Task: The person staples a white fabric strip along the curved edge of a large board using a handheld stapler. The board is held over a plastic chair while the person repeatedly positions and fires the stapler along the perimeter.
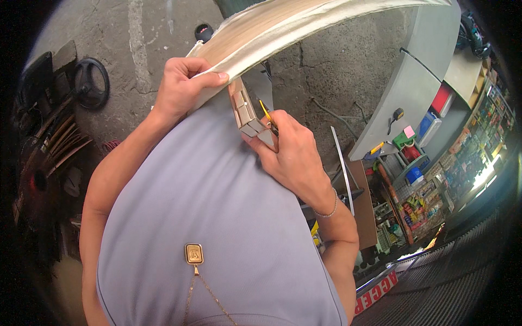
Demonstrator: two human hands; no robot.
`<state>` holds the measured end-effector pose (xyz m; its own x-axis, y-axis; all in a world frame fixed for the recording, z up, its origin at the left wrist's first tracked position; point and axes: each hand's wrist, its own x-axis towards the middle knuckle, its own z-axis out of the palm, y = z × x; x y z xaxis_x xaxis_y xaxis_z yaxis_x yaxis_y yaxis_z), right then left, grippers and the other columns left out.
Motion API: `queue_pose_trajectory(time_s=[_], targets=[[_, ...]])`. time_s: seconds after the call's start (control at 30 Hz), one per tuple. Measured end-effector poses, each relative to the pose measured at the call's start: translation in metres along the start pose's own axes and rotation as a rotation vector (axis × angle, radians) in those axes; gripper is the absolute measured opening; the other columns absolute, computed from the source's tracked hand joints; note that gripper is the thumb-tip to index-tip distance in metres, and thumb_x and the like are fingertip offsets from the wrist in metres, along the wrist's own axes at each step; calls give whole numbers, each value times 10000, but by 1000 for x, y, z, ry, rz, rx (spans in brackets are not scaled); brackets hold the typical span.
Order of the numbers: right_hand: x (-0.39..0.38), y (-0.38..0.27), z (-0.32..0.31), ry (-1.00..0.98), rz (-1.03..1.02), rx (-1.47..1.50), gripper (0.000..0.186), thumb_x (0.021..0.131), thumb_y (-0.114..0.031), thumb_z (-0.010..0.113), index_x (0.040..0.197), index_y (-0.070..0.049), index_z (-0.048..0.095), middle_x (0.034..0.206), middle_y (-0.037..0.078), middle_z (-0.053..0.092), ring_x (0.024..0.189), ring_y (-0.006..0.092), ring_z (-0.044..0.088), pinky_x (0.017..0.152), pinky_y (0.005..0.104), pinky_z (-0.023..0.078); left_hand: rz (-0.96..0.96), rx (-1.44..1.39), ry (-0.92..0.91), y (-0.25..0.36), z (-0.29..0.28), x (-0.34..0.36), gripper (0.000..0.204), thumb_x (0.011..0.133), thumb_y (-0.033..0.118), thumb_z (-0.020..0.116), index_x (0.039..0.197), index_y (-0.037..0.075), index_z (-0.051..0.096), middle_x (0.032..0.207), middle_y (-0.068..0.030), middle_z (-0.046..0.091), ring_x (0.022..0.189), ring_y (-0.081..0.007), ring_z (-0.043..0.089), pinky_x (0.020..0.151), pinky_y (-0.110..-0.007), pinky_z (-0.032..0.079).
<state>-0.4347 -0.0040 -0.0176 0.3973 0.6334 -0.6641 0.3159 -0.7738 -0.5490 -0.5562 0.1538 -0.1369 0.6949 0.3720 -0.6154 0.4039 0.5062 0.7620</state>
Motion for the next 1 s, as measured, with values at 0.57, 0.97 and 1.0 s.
queue_pose_trajectory(time_s=[0.57, 0.97, 1.0], targets=[[3, -3, -6, -63, 38, -71, 313, 828, -198, 777, 895, 6, 549, 783, 171, 614, 664, 355, 629, 604, 412, 483, -16, 48, -52, -1, -1, -2, 219, 778, 189, 771, 740, -24, 734, 621, 5, 622, 565, -51, 508, 511, -239, 379], [9, 26, 19, 87, -89, -134, 332, 796, -214, 801, 788, -16, 535, 697, 160, 600, 597, 365, 565, 573, 401, 474, -23, -2, -39, -5, 4, -3, 198, 776, 169, 765, 720, -16, 721, 611, 15, 605, 562, -46, 486, 509, -245, 368], [9, 27, 20, 97, -93, -144, 345, 777, -217, 806, 765, -28, 517, 718, 164, 619, 617, 385, 593, 574, 416, 485, -22, -30, -27, -4, 5, -3, 191, 776, 164, 764, 710, -9, 721, 598, 27, 592, 555, -41, 466, 503, -246, 352]])
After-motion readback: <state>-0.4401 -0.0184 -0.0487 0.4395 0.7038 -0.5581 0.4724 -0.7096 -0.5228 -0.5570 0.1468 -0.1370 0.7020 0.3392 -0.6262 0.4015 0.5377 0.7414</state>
